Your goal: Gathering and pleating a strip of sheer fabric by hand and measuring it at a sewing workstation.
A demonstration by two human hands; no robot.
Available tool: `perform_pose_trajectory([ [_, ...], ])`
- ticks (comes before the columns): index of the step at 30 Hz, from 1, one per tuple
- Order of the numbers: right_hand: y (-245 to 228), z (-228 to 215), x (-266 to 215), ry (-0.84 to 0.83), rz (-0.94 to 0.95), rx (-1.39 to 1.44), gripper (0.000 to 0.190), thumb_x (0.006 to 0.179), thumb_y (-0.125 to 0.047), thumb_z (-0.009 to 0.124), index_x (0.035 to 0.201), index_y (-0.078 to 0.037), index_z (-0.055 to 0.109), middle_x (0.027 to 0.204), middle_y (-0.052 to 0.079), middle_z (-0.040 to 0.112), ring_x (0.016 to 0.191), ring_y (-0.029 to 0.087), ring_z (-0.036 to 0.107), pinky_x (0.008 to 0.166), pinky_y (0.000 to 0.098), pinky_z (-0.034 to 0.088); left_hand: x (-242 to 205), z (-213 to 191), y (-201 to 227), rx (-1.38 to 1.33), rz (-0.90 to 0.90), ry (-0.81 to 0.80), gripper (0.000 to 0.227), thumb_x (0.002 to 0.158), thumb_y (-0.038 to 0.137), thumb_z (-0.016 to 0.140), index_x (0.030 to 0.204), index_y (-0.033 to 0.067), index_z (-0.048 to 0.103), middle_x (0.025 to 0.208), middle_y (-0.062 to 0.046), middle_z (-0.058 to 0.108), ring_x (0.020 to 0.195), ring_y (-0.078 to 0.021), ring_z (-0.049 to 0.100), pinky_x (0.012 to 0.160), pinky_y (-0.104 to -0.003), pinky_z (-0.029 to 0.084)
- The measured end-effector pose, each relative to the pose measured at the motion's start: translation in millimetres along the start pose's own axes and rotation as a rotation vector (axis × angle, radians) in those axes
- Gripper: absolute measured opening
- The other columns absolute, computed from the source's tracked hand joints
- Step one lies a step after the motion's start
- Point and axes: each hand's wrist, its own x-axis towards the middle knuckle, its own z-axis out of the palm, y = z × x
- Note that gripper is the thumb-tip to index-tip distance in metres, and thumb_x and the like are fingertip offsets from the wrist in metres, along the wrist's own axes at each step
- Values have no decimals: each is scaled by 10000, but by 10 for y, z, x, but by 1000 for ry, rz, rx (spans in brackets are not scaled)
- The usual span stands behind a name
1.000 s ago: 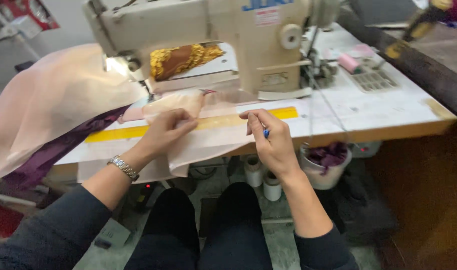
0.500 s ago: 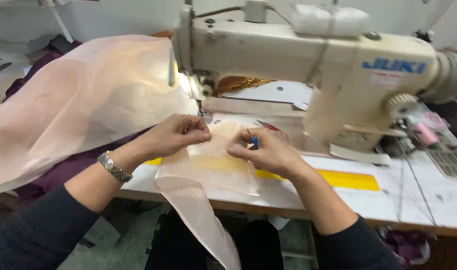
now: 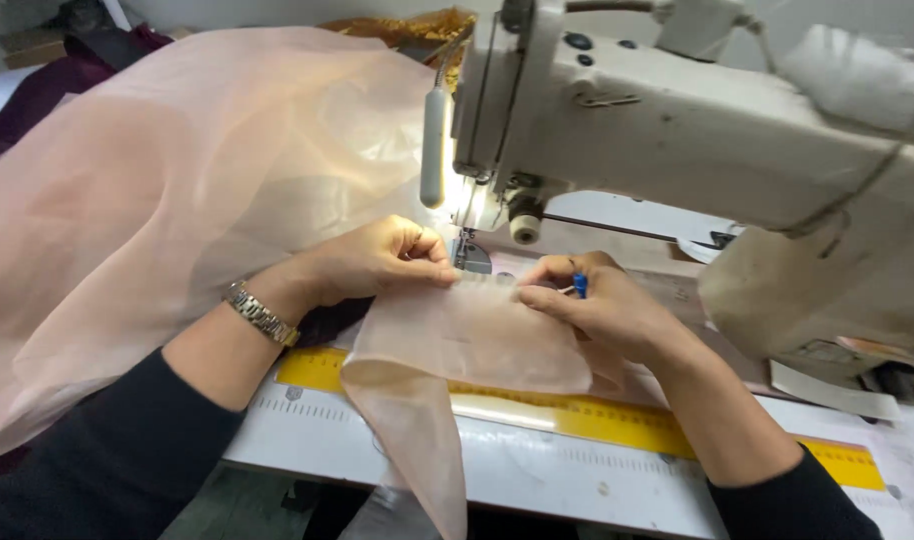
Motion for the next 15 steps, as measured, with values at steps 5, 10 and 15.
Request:
perform_pose_trajectory([
  [5,-61,104,-94,51,141,96,164,854,-138,700,818,22,696,455,90,469,291,154,431,242,277,308,-50,2,34,-57,-50,16,155,816,117,737,729,16,656,530,-30,560,468,-99,586,416,-197,487],
  [10,240,84,54,75,-76,68,169,841,-135,719,799,27,741,557,45,548,479,97,512,391,227,434,-74,36,111,-182,-89,45,103,822,80,706,770,0,665,600,-65,647,544,-145,659,499,-253,559],
  [15,274,134,55,134,-143,107,212,854,-165,708,796,38,723,525,59,537,464,99,503,403,221,435,-129,121,173,-273,-100,59,106,807,71,724,795,-27,684,635,-108,690,568,-179,695,509,-286,584],
])
